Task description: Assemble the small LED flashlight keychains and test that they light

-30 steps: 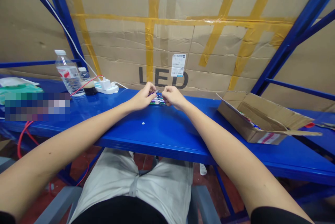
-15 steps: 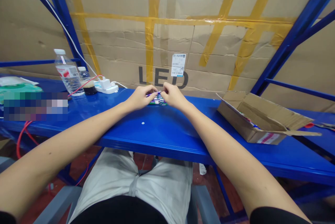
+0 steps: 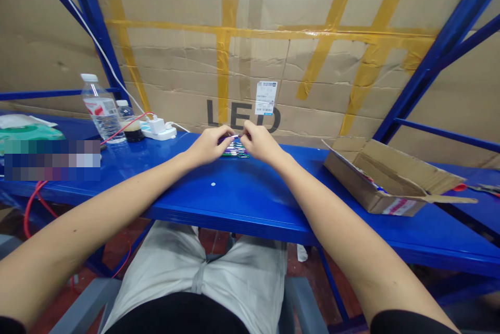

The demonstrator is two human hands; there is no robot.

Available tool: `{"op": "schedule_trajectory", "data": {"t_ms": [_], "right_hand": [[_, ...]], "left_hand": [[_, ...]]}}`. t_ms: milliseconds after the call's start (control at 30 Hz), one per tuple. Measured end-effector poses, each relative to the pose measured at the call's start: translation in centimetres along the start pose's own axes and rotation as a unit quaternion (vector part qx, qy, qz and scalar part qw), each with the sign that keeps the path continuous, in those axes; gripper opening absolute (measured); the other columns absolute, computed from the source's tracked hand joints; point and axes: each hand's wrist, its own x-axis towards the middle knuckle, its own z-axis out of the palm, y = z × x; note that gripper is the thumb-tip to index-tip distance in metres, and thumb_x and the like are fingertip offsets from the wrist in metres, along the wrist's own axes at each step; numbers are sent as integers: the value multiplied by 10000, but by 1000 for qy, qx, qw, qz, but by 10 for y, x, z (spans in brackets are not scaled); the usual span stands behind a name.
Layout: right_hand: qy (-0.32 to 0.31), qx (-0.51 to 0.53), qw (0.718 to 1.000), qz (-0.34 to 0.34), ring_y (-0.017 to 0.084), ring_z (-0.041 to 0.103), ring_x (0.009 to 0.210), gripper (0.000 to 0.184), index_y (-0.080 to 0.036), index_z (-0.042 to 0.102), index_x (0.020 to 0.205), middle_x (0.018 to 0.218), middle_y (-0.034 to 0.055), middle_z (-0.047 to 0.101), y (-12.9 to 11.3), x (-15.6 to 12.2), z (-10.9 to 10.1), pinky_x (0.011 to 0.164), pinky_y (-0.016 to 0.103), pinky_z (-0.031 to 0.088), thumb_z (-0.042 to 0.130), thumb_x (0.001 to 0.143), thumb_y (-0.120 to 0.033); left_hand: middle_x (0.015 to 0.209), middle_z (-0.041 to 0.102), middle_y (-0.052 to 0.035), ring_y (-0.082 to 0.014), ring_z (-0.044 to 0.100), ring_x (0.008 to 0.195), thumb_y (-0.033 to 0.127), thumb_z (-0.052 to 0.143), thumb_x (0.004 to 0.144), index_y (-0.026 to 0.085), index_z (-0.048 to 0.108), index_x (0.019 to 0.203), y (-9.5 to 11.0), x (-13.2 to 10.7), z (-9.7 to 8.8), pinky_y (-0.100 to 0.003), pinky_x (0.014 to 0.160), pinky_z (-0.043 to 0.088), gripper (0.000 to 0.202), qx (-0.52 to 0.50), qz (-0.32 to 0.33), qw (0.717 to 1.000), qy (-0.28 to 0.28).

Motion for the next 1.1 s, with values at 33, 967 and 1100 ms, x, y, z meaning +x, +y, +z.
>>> {"op": "schedule_trajectory", "data": {"t_ms": [33,967,1100], "right_hand": [[9,17,1000,9,150,429,594,170,-230,395,705,617,-15,494,2,1,0,583,290,292,521,785,-148],[-104,358,907,197,123,509,444,187,-223,477,833,593,-24,567,13,0,3,414,250,402,626,867,-330],[-143,348,905,197,145,588,484,293,-219,477,852,633,1,613,14,-1,5,481,280,490,616,909,-470]], "left_hand": [[944,733,-66,-198,662,830,271,503,960,177,649,1027,-1,0,0,-314,746,458,186,-5,-5,1000,2],[914,713,-58,-172,636,849,280,628,858,152,675,950,-11,7,3,-333,820,500,164,-213,-90,972,42],[978,717,-75,-184,659,925,246,661,831,145,656,966,-10,6,4,-354,884,513,168,-219,-80,971,44]]}}
